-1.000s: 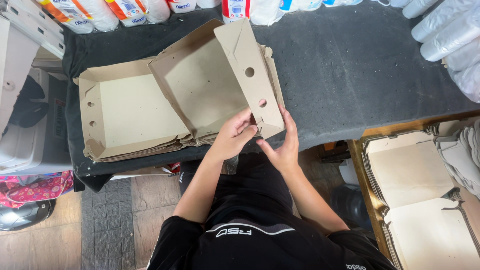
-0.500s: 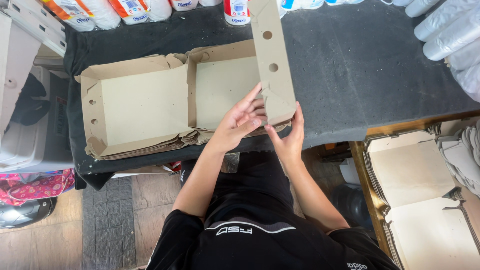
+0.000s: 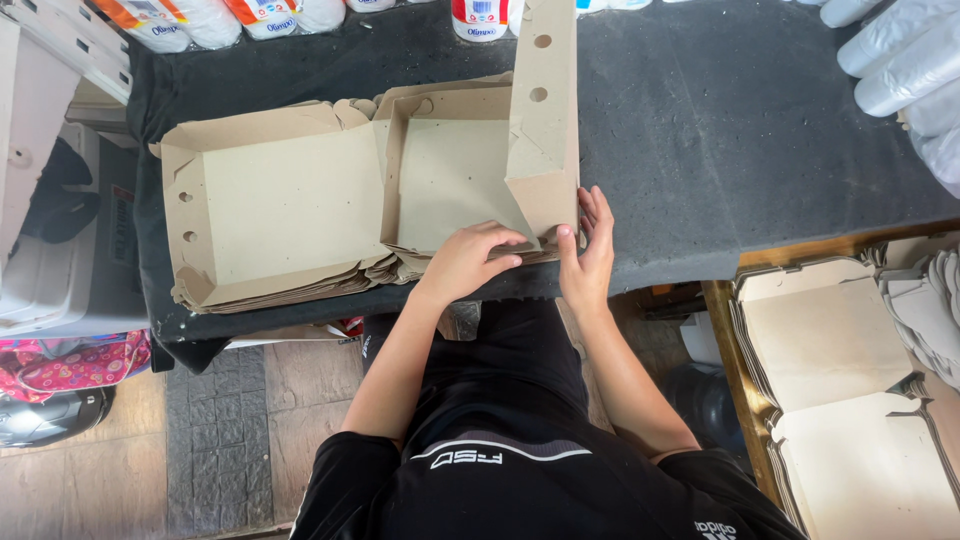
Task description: The person assembles cardboard boxes by folding the pre-scored flaps of a flat cardboard sheet into a box shape and then closing the lid.
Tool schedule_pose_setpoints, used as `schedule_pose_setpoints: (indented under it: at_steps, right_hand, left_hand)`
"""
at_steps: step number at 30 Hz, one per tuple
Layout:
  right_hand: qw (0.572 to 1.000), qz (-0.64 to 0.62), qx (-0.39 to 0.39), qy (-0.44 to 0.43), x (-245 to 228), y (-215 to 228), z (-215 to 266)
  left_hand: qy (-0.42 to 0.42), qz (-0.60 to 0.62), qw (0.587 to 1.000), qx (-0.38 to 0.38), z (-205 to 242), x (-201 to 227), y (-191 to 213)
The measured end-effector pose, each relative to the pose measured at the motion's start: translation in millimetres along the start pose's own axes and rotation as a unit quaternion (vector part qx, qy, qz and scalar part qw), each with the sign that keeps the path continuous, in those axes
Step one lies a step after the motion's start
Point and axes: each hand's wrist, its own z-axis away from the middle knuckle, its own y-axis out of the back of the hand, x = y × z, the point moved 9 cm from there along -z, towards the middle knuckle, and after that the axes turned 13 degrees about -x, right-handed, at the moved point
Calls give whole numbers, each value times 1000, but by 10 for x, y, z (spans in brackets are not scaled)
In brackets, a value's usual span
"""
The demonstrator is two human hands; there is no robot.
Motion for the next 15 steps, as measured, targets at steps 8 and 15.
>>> schedule_pose_setpoints:
  at_steps: [8, 15]
  right_hand:
    - [996, -37, 85, 17, 519, 187, 76]
    - [994, -55, 88, 14, 490, 144, 68]
  left_hand:
    - [105, -195, 970, 101, 542, -311, 308]
    - [137, -208, 957, 152, 924, -1096, 409]
